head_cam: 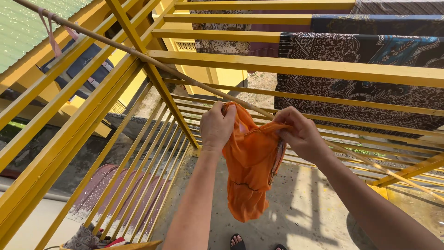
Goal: Hanging wet clothes and items on a laundry rack on a balcony to dry.
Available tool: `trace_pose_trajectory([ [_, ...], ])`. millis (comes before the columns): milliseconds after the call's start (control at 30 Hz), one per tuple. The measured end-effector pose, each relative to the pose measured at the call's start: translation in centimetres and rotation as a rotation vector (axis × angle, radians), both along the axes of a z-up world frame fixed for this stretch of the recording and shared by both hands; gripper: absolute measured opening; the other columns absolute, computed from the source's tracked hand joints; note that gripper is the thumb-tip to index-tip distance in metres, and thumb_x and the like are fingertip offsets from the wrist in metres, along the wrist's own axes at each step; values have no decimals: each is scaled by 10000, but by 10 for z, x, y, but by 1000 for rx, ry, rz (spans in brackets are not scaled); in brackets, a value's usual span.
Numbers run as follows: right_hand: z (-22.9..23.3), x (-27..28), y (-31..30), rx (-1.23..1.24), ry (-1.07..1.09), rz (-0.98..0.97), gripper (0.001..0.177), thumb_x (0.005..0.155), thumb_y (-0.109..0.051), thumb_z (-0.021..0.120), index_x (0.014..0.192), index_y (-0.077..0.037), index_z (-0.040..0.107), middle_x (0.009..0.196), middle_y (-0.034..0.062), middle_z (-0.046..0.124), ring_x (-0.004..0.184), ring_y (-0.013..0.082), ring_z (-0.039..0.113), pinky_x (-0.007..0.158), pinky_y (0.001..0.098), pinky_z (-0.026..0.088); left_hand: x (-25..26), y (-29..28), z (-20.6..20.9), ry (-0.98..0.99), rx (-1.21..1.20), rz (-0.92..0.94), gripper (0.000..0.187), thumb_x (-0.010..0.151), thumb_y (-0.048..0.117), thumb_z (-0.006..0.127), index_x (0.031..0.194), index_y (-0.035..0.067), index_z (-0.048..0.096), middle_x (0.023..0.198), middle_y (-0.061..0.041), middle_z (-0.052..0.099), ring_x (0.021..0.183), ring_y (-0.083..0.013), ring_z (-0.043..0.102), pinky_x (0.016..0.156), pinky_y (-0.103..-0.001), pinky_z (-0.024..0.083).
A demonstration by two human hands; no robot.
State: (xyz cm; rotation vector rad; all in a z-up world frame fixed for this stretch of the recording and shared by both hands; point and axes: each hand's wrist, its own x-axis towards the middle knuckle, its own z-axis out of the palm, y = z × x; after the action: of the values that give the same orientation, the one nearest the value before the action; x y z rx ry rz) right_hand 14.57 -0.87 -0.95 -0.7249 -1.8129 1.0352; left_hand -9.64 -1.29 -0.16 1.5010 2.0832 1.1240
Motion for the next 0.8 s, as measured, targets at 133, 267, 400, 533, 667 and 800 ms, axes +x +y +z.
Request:
trace_pose_trajectory([
  [133, 47, -39, 0, 172, -22, 17, 269, 948, 53, 628, 1155, -118, 641, 920, 93, 735, 921, 221, 700, 812, 434, 571, 3, -32, 38, -53, 179, -133, 762, 777, 767, 683, 1068, 65, 629, 947, -158, 685, 1025, -377, 703, 876, -487, 558],
  [267, 58, -54, 11, 277, -97, -55, 279, 919, 8, 685, 1130, -173, 692, 827, 77, 746, 787, 230, 712, 704, 380, 579, 10, -47, 37, -222, -6, -522, 549, 707, 513, 806, 1018, 71, 712, 845, -132, 690, 927, -355, 702, 841, -495, 556],
  [400, 63, -42, 25, 173, -117, -88, 144, 999, -62, 687, 1114, -149, 678, 754, 61, 691, 729, 103, 565, 644, 272, 504, -9, -34, 32, -119, 381, -367, 149, 736, 105, 715, 647, 103, 595, 730, -51, 564, 801, -282, 684, 728, -378, 540],
  [533, 47, -32, 37, -29, -314, 91, 428, 789, -306, 864, 1120, -83, 710, 731, 147, 698, 675, 235, 598, 602, 357, 522, 1, -30, 42, -473, 346, -308, 186, 771, 55, 650, 618, 113, 562, 571, 15, 386, 618, -81, 476, 515, -264, 399],
  [667, 34, -25, 47, 95, -828, -14, 300, 744, -267, 761, 863, -11, 657, 835, 168, 702, 834, 483, 650, 715, 575, 464, 12, -22, 39, -886, 223, -372, 189, 802, 18, 614, 649, 99, 540, 555, 23, 381, 539, -80, 434, 467, -203, 310],
  [800, 45, -26, 43, 26, -340, -155, 389, 743, 101, 522, 1016, -56, 750, 789, 156, 703, 828, 343, 672, 822, 488, 513, 13, -45, 79, -124, -282, -462, 537, 706, 388, 738, 1151, 148, 556, 1013, -236, 711, 1153, -432, 659, 983, -479, 505],
])
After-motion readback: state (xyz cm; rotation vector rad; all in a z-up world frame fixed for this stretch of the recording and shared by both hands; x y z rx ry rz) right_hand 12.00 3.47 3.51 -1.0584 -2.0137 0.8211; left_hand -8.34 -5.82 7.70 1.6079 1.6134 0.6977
